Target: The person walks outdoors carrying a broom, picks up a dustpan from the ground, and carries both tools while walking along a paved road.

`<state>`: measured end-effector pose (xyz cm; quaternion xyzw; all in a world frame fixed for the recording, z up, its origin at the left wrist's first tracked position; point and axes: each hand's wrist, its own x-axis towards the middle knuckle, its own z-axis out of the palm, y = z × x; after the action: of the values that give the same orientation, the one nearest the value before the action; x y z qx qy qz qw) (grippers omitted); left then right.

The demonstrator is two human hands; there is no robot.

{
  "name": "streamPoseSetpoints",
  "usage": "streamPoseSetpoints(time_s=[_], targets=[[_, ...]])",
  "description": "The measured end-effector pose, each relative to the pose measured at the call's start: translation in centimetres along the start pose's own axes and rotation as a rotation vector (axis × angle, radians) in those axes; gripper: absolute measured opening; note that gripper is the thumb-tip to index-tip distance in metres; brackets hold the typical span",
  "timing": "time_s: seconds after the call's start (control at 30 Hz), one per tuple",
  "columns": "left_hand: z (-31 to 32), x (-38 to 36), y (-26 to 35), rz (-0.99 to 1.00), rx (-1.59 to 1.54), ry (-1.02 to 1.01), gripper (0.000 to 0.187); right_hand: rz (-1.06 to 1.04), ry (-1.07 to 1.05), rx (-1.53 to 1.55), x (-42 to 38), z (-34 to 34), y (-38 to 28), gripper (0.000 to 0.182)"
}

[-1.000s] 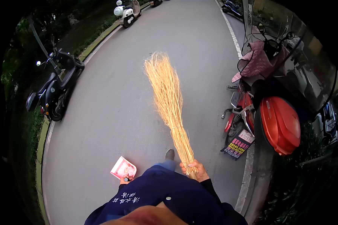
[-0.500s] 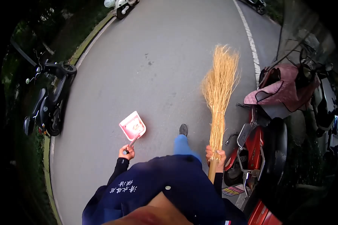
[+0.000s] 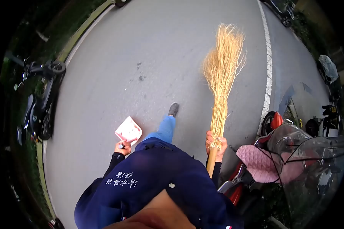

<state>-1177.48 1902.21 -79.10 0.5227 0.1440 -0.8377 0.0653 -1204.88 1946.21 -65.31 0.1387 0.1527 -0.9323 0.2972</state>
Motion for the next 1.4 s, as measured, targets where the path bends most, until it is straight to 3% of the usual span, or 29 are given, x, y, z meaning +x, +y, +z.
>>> streamPoseSetpoints(time_s=[0.07, 0.23, 0.4, 0.47, 0.57, 0.63, 0.7, 0.83, 1.03, 1.2, 1.4], targets=[[9.3, 6.4, -0.7, 0.093, 0.035, 0.063, 0.032, -0.035, 0.094, -0.067, 6.8, 1.2, -4.9, 0.055], [37.9, 15.2, -4.5, -0.011, 0.003, 0.191, 0.031, -0.188, 0.223, -0.069, 19.2, 7.4, -17.5, 0.052], [59.9, 27.1, -6.4, -0.036, 0.227, 0.032, 0.027, -0.371, 0.332, 0.078, 31.9, 9.2, -29.4, 0.048], [69.2, 32.4, -8.0, 0.042, 0.249, -0.057, 0.025, -0.399, 0.330, 0.102, 39.4, 9.2, -34.9, 0.046], [80.9, 39.2, -11.7, -0.012, 0.240, 0.002, 0.017, -0.504, 0.389, 0.053, 52.1, 10.9, -43.5, 0.047], [88.9, 42.7, -15.6, 0.127, 0.322, 0.049, 0.016, -0.511, 0.331, 0.109, 62.1, 13.0, -50.2, 0.047], [96.3, 44.8, -18.5, 0.065, 0.361, -0.010, 0.014, -0.441, 0.177, 0.266, 70.4, 13.8, -56.1, 0.047], [112.5, 48.8, -24.4, -0.003, 0.340, -0.107, 0.013, -0.284, 0.025, 0.340, 87.2, 21.9, -66.9, 0.048], [135.8, 59.9, -31.8, -0.262, 0.294, -0.310, 0.016, -0.180, 0.065, 0.056, 111.7, 30.6, -80.8, 0.055], [157.2, 75.5, -36.5, -0.290, 0.251, -0.171, 0.017, -0.238, 0.096, -0.029, 130.0, 34.7, -93.3, 0.054], [183.5, 86.4, -43.0, -0.271, 0.293, -0.098, 0.019, -0.391, 0.188, -0.093, 144.4, 37.2, -110.2, 0.051]])
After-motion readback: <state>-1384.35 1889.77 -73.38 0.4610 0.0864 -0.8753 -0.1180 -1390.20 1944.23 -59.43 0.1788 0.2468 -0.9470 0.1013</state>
